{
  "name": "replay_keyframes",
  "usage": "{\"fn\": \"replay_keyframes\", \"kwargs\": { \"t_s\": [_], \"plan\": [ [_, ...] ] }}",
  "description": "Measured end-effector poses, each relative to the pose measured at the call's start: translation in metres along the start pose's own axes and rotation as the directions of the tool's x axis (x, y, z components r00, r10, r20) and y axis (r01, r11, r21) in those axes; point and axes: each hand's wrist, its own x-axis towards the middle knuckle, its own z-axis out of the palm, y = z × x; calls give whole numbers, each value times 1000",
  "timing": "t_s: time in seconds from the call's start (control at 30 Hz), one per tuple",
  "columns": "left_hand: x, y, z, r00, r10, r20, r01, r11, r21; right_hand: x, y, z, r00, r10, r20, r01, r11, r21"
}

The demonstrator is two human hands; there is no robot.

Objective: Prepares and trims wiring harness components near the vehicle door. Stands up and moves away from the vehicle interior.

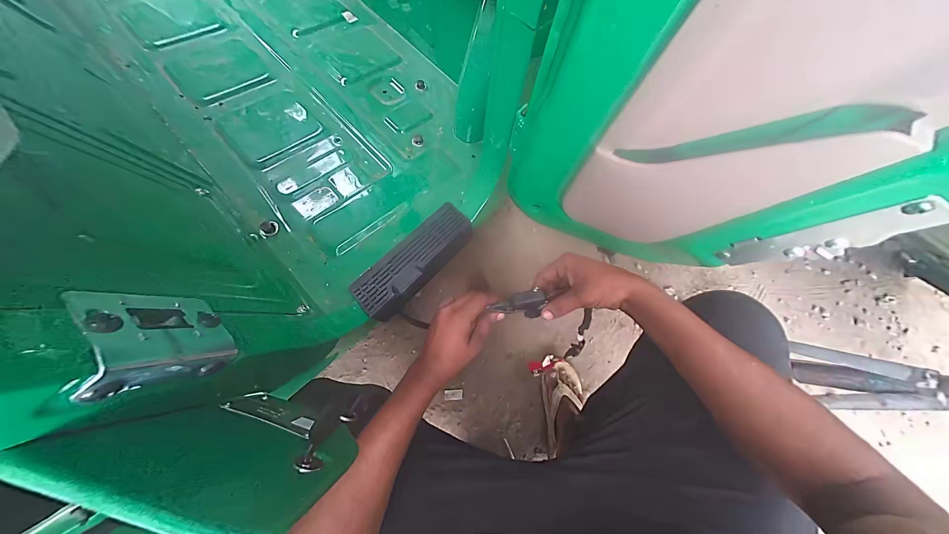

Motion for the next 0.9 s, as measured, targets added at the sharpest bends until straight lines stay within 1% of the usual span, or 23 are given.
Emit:
{"fn": "replay_keyframes", "kwargs": {
  "t_s": [0.07, 0.1, 0.23, 0.33, 0.43, 0.53, 0.6, 0.7, 0.77, 0.83, 0.87, 0.9],
  "plan": [
    [-2, 6, -1, 999, 34, -13, -35, 995, -98, -4, 1, -1, 1000, -7, -7, 7, 999, 31],
    [-4, 10, -4, 999, 46, -27, -49, 992, -114, -5, 2, 0, 1000, -11, -25, 11, 1000, 25],
    [2, 19, -6, 995, 29, -100, -35, 997, -63, -8, -1, -4, 996, -58, -66, 55, 998, -44],
    [5, 19, -6, 990, -40, -133, 24, 992, -122, -5, -3, -3, 988, -134, -80, 125, 986, -112],
    [7, 16, -5, 982, -125, -139, 93, 972, -217, -3, -5, 2, 970, -213, -122, 179, 954, -240],
    [5, 19, -6, 964, -237, -120, 193, 934, -300, 1, -5, 8, 955, -250, -159, 177, 912, -369],
    [6, 20, -9, 955, -283, -88, 226, 887, -402, 5, -5, 14, 949, -255, -184, 174, 913, -370],
    [7, 17, -12, 952, -293, -83, 213, 835, -508, 10, -6, 21, 956, -203, -213, 132, 943, -306],
    [8, 16, -9, 959, -248, -137, 155, 864, -479, 8, -2, 22, 959, -166, -230, 106, 961, -254],
    [8, 18, -8, 968, -170, -187, 87, 920, -382, 5, 2, 25, 966, -128, -224, 73, 969, -238],
    [7, 22, -12, 975, -137, -172, 74, 940, -332, 8, 2, 27, 969, -124, -214, 70, 968, -243],
    [7, 25, -18, 986, -119, -117, 83, 958, -274, 14, 3, 31, 973, -128, -191, 75, 962, -262]
  ]
}}
